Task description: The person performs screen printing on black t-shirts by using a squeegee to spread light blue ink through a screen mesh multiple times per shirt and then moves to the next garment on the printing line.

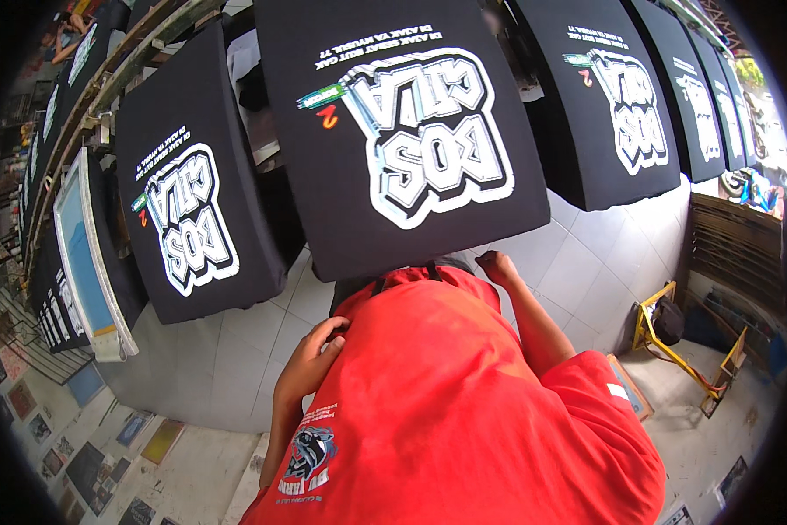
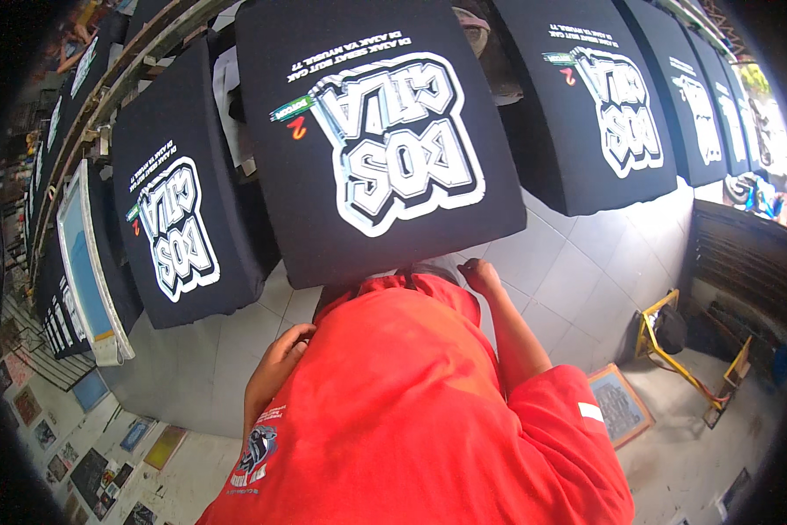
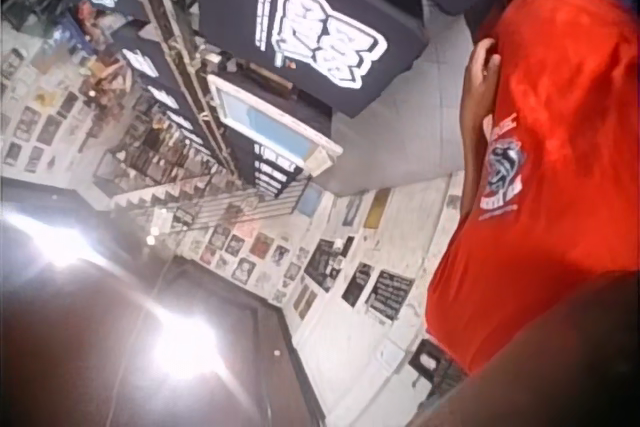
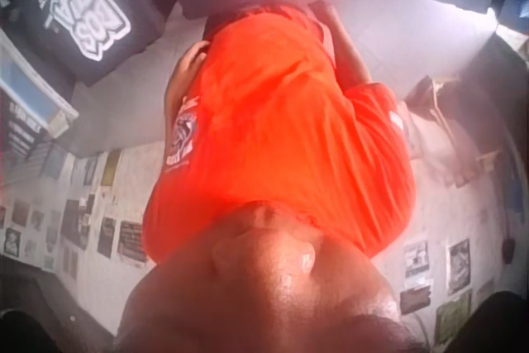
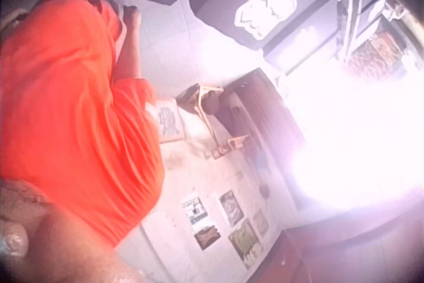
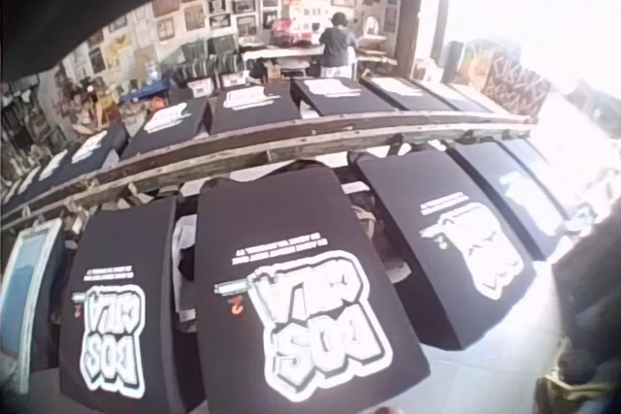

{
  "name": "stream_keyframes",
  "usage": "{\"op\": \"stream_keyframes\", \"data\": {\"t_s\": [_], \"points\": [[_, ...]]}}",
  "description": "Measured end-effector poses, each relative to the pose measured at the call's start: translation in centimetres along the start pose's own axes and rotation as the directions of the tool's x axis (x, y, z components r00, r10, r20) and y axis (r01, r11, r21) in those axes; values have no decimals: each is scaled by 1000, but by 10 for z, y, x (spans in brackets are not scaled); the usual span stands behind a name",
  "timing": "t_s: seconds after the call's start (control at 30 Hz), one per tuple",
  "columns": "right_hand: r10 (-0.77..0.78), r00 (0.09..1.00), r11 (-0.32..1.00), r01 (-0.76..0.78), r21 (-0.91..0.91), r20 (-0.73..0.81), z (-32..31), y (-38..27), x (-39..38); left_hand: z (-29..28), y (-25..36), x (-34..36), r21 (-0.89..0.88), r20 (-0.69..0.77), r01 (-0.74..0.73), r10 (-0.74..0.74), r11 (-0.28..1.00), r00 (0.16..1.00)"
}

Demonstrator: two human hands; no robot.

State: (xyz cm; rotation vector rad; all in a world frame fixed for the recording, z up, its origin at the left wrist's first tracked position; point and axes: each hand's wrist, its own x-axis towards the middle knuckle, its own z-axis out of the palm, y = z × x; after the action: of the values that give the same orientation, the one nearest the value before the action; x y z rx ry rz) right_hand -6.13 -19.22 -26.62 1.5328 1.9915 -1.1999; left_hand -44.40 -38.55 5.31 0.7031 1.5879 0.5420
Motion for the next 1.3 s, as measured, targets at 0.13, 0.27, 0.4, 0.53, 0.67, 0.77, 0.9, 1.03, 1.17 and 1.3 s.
{"op": "stream_keyframes", "data": {"t_s": [0.13,0.27,0.4,0.53,0.67,0.77,0.9,1.03,1.17,1.3], "points": [[83,996,994,-81,-71,25,-19,45,1,29,18,14,-43,-17,-1,0,999,1000],[-70,997,994,67,-90,-29,0,87,12,53,39,21,-52,-35,5,-7,999,999],[-5,1000,999,6,52,-22,-13,67,-2,67,62,36,-2,-20,12,-12,1000,1000],[-33,994,965,60,255,-106,9,93,-3,69,66,49,52,86,-36,32,998,996],[73,995,944,-46,327,-70,-13,106,-25,92,73,70,88,168,-90,75,992,983],[121,991,950,-97,298,-64,-53,102,-50,109,69,92,214,234,-138,87,967,968],[105,986,957,-64,283,-132,-55,183,-21,148,90,107,171,198,-121,86,978,976],[209,971,956,-179,235,-112,-112,241,8,208,116,137,124,139,-55,37,991,990],[214,977,936,-204,288,-6,-187,312,22,294,147,182,95,165,-122,105,988,981],[141,990,976,-138,170,-8,-240,367,2,350,189,188,106,142,-25,10,994,990]]}}
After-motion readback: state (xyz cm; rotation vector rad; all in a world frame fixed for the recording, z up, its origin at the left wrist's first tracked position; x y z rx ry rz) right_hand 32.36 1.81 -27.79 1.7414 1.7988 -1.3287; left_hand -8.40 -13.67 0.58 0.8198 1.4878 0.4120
